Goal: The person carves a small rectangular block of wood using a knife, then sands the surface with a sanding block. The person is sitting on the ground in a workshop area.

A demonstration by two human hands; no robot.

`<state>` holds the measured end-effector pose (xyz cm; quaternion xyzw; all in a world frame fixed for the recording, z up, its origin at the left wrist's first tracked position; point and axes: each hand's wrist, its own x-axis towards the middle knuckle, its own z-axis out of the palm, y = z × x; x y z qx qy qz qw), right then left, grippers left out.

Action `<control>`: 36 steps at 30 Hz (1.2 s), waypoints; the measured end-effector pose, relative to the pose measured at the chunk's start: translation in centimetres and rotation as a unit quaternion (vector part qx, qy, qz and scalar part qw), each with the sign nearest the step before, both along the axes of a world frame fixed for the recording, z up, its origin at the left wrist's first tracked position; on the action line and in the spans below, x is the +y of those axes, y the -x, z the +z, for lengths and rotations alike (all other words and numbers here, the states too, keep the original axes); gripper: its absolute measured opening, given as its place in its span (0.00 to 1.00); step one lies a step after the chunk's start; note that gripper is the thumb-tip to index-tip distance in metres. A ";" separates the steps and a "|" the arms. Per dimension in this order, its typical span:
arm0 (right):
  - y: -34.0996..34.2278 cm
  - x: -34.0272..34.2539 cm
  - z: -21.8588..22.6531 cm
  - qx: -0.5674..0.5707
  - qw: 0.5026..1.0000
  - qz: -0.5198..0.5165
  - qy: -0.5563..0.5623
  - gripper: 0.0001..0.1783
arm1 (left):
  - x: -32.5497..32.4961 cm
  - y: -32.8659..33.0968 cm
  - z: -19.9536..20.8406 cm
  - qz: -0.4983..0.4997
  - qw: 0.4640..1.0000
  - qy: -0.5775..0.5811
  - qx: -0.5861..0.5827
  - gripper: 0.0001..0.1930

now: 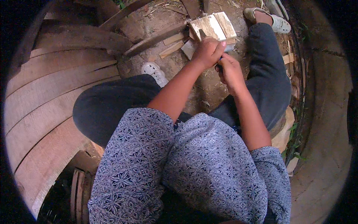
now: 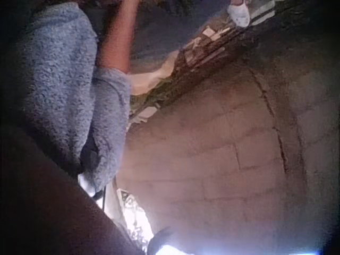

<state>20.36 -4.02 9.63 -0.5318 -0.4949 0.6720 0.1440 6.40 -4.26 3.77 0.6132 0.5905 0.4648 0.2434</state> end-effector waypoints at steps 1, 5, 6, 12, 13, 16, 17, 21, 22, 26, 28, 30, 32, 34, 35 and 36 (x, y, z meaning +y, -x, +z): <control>0.3 -0.3 0.0 -0.005 1.000 -0.011 0.006 0.22 | -0.2 0.3 -0.2 -0.004 1.000 -0.006 0.014 0.21; 0.8 -0.2 0.4 0.005 0.998 -0.048 0.037 0.23 | -0.8 0.5 -2.3 0.180 0.978 -0.080 0.066 0.13; 0.8 0.0 0.6 0.011 0.998 -0.048 0.031 0.22 | -1.0 0.2 -3.1 0.275 0.952 -0.108 0.076 0.14; 0.4 1.1 1.4 0.018 0.998 -0.037 0.053 0.23 | -4.5 1.6 -6.2 0.297 0.926 0.163 0.165 0.64; 0.3 1.1 1.3 0.018 0.996 -0.046 0.070 0.23 | -4.5 1.4 -6.4 0.282 0.923 0.176 0.194 0.66; 0.1 1.0 1.2 0.009 0.998 -0.040 0.048 0.22 | -3.4 0.6 -6.9 0.274 0.913 0.208 0.218 0.71; 0.0 1.0 1.1 0.003 0.998 -0.032 0.048 0.21 | -2.8 0.5 -7.0 0.270 0.910 0.230 0.212 0.72; 0.0 1.2 0.3 -0.015 0.998 -0.026 0.057 0.20 | -1.0 0.9 -7.3 0.306 0.904 0.262 0.143 0.70; 0.2 1.3 0.0 -0.017 0.997 -0.026 0.066 0.20 | -0.9 1.1 -7.3 0.302 0.903 0.263 0.157 0.69; 2.5 1.9 -1.7 0.012 0.998 -0.029 -0.050 0.21 | -0.6 1.3 -7.2 0.312 0.904 0.263 0.126 0.66; 3.5 2.0 -2.1 0.036 0.996 -0.049 -0.058 0.21 | -0.6 1.3 -7.1 0.313 0.906 0.254 0.129 0.64; 3.7 1.8 -1.9 0.047 0.996 -0.055 -0.044 0.21 | -0.5 1.8 -6.9 0.291 0.921 0.244 0.086 0.63; 2.8 1.7 -1.2 0.035 0.997 -0.072 -0.021 0.21 | -0.7 2.2 -6.8 0.258 0.933 0.249 -0.007 0.63; 1.2 1.6 -0.1 0.033 0.994 -0.103 -0.009 0.23 | -0.8 3.0 -6.6 0.233 0.945 0.218 -0.069 0.65; 0.2 1.7 0.4 0.034 0.991 -0.130 -0.006 0.24 | -0.9 3.2 -6.6 0.237 0.943 0.227 -0.053 0.66; -0.6 1.8 0.9 0.041 0.987 -0.156 -0.001 0.25 | -1.0 3.3 -6.5 0.241 0.941 0.234 -0.036 0.67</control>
